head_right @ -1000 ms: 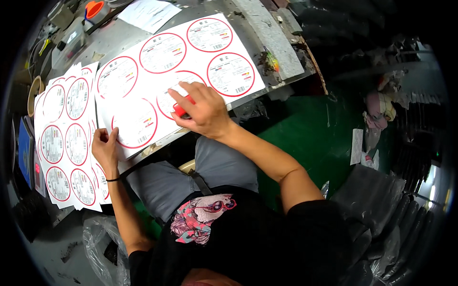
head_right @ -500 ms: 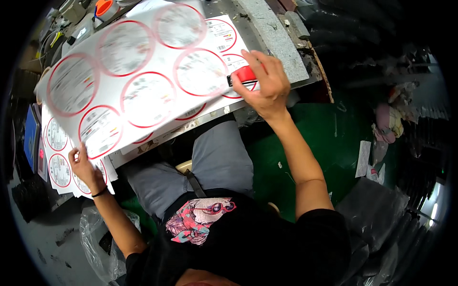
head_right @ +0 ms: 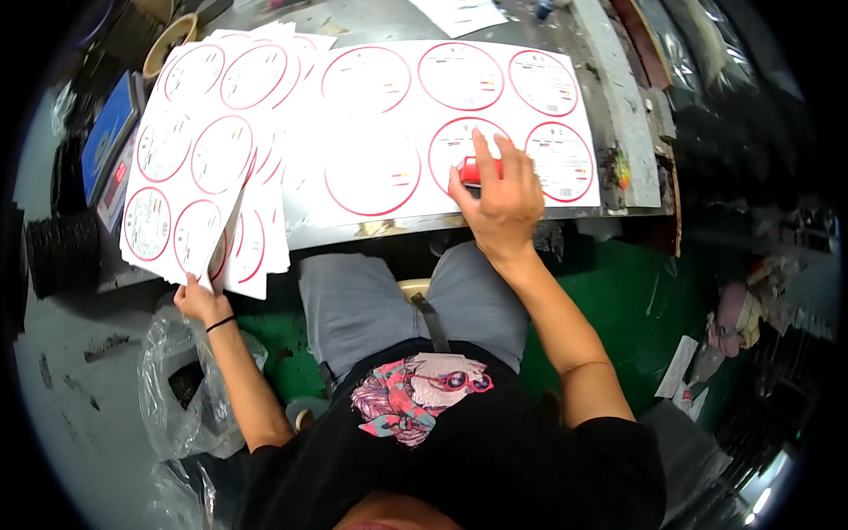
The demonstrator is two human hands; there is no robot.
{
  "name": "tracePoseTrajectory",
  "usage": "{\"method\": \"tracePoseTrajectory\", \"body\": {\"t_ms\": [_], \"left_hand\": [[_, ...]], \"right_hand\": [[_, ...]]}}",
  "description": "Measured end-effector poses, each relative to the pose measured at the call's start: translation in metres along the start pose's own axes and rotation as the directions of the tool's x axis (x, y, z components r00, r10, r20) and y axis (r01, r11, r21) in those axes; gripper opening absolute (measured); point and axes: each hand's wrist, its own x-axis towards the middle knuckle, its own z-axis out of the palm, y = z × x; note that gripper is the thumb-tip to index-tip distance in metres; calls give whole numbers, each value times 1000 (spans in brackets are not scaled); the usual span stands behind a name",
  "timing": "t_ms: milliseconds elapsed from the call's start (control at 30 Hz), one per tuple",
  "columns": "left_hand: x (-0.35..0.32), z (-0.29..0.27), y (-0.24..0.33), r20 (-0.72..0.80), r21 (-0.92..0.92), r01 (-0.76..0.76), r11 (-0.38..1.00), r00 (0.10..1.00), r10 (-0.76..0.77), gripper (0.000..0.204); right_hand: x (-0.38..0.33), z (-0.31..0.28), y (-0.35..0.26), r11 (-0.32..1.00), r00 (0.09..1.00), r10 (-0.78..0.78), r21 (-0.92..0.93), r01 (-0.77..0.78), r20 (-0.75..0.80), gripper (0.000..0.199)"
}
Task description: The person stamps red ink onto paper labels using a hand-held stamp, then turns over several sheets of labels and separates the paper backing.
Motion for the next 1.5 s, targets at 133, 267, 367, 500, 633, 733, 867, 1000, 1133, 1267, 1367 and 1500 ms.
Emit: {"method": "tracePoseTrajectory", "body": {"t_ms": [133,267,367,500,633,733,867,1000,1133,1267,1367,1500], "left_hand": [[-29,6,28,54,239,-142,961,990,133,44],[-76,21,79,115,452,-610,651,763,636,59],[-141,62,91,668,-56,-469,881,639,382,34],[-222,119,100,791,174,-883,435,389,472,56],[-237,127,84,771,186,-881,436,406,491,57],[-239,130,81,728,101,-839,535,429,535,53],[-248,134,81,700,120,-752,649,527,482,53],[-231,142,85,679,149,-443,884,696,235,43],[-225,149,97,694,187,-354,916,708,132,30],[-239,137,123,697,164,-505,848,667,263,29],[-244,130,149,751,60,-666,743,521,406,30],[-234,132,183,796,-120,-981,-154,-188,575,30]], "right_hand": [[25,0,-91,986,994,-83,140,91,-67,53],[11,50,-105,983,990,-128,139,119,56,57],[66,37,-94,983,983,-118,121,135,-138,58],[101,131,-73,981,993,-118,155,115,9,61],[116,107,-52,941,993,-115,321,109,-2,60],[121,65,22,988,995,-16,149,30,-94,55],[90,99,84,976,996,-79,207,68,45,53],[107,44,140,995,994,-34,91,44,-106,50],[72,55,212,999,997,51,13,-52,56,49],[86,32,217,993,996,48,107,-40,-70,51],[98,-6,237,994,933,101,0,-108,-346,54],[96,-7,256,972,899,233,65,-225,-372,55]]}}
